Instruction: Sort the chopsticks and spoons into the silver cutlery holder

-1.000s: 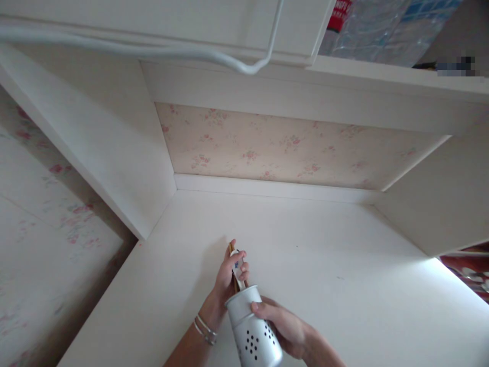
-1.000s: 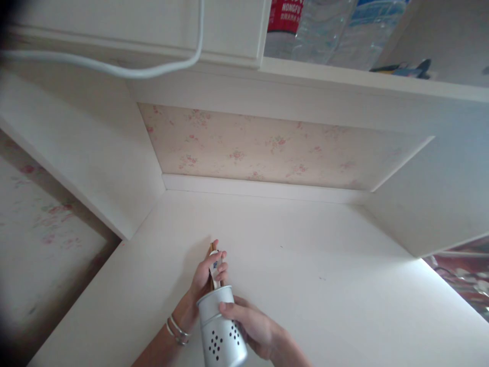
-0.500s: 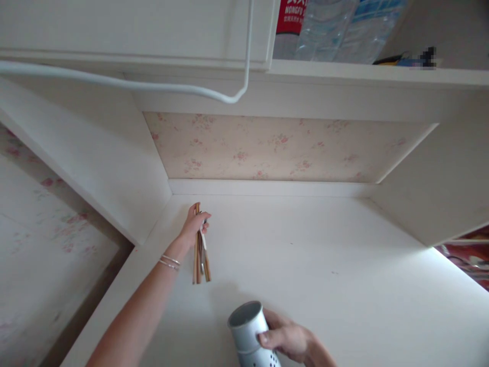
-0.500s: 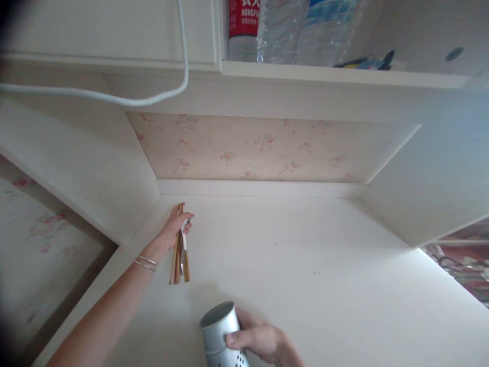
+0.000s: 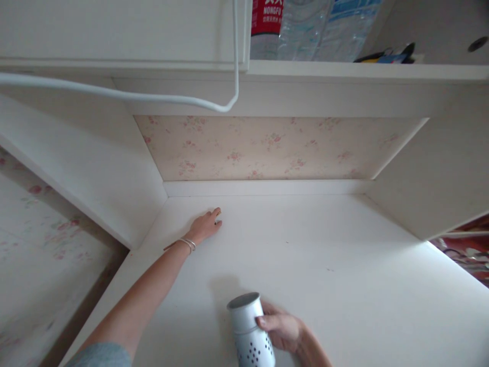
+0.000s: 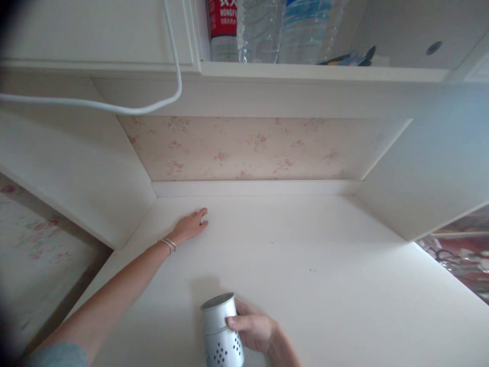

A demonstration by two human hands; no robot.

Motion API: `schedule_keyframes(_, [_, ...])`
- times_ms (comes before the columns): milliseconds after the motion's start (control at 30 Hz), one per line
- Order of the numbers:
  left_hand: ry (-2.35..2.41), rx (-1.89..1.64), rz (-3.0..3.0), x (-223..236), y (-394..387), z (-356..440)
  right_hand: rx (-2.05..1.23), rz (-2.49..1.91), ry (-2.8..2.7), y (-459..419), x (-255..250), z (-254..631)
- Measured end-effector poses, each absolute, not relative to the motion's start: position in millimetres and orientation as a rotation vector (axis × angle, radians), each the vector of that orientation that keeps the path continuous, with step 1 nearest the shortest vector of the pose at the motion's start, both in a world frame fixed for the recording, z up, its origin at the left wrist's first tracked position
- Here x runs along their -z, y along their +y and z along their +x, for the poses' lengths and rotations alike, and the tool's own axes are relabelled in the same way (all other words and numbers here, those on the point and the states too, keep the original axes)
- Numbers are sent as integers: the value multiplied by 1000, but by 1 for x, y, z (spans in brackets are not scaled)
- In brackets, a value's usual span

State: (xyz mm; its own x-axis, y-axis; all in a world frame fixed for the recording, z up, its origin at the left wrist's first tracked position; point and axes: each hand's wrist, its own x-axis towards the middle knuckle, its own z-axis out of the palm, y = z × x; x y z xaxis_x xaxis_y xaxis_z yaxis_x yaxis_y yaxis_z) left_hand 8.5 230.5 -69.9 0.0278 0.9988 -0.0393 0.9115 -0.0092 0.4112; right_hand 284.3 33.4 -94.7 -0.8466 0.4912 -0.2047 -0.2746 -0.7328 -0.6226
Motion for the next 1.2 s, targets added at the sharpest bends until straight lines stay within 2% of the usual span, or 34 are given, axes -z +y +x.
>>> schedule_keyframes(267, [1947,-149,2271,76,229,16,-2535,-466,-806,37,94,282])
schedule_keyframes(667, [1965,-6,2440,78,232,13,-2568,-426,-778,37,92,283])
schedule_keyframes(1200, [2356,71,2113,59,267,-39,-2558,-400,-757,37,95,282])
